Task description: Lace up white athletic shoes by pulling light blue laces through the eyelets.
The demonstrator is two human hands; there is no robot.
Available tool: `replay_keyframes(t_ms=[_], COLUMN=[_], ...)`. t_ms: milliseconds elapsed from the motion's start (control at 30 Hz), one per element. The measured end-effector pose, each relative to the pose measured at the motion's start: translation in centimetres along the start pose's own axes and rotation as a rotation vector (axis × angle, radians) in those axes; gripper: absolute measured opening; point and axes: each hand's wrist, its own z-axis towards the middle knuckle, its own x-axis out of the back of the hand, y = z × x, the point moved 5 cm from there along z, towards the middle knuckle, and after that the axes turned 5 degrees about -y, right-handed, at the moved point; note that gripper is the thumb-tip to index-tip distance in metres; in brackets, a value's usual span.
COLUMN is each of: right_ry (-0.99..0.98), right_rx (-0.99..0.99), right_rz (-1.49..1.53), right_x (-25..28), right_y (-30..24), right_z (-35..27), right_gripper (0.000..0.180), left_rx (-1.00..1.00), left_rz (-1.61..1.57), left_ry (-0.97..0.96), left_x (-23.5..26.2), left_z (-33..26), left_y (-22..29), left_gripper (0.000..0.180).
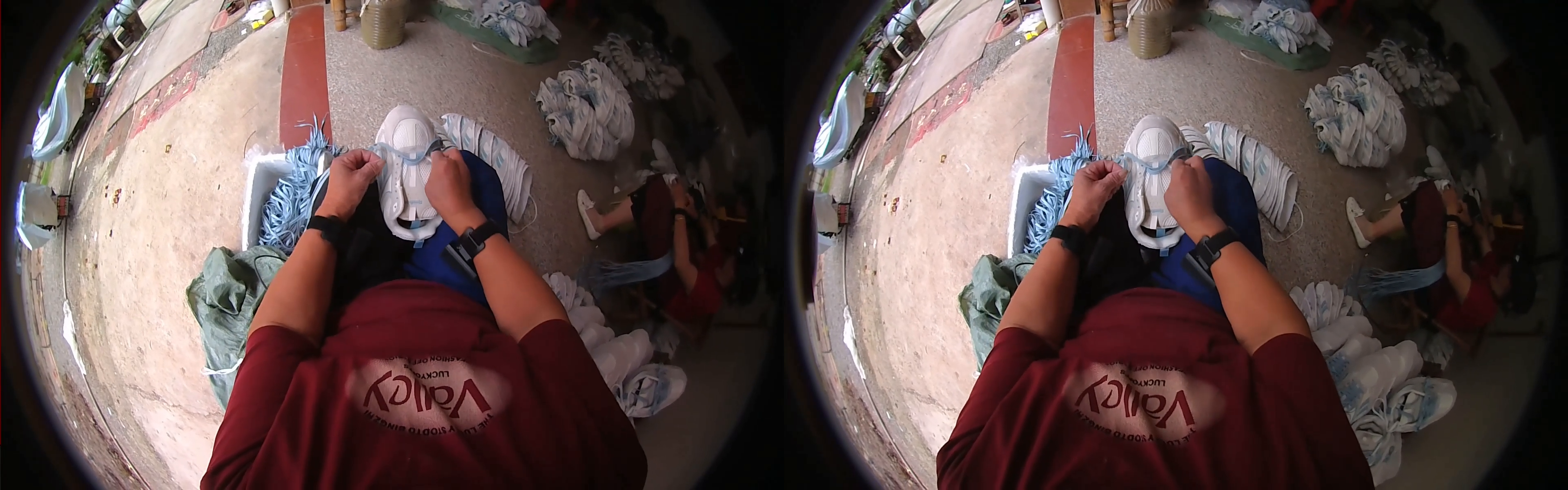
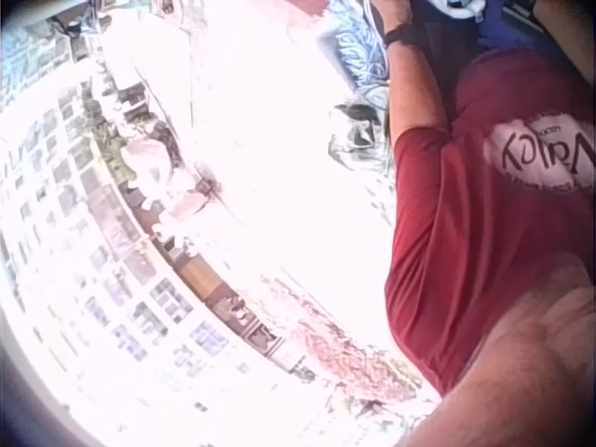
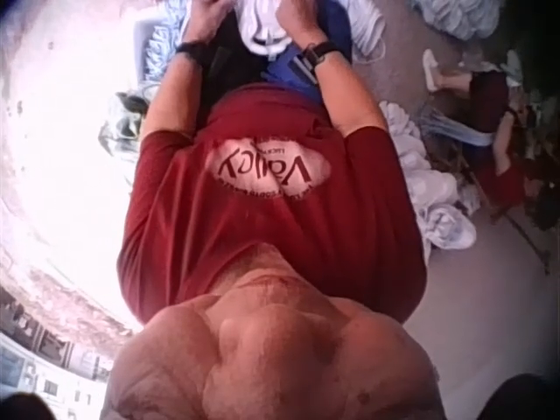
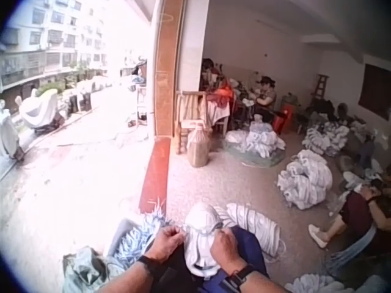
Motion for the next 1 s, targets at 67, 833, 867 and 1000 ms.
replay_keyframes(t_ms=[67,833,867,1000], right_ry=[0.026,-0.409,-0.454,-0.450], right_rx=[-0.007,0.741,0.696,0.891], right_rz=[0.013,-0.276,-0.098,0.049], right_x=[-0.1,1.4,1.6,3.5], right_y=[0.4,-3.3,-3.8,-7.9], right_z=[0.3,2.4,2.4,-1.3], right_gripper=[0.012,0.007,0.007,0.005], left_rx=[-0.049,0.011,0.009,0.008], left_rz=[0.038,-0.334,-0.317,-0.277], left_ry=[0.007,-0.027,-0.038,0.025], left_x=[-0.2,-0.5,-0.6,-0.7], left_z=[-0.1,1.2,1.3,1.7], left_y=[-0.1,-0.7,-0.7,-0.9], left_gripper=[0.008,0.008,0.007,0.005])
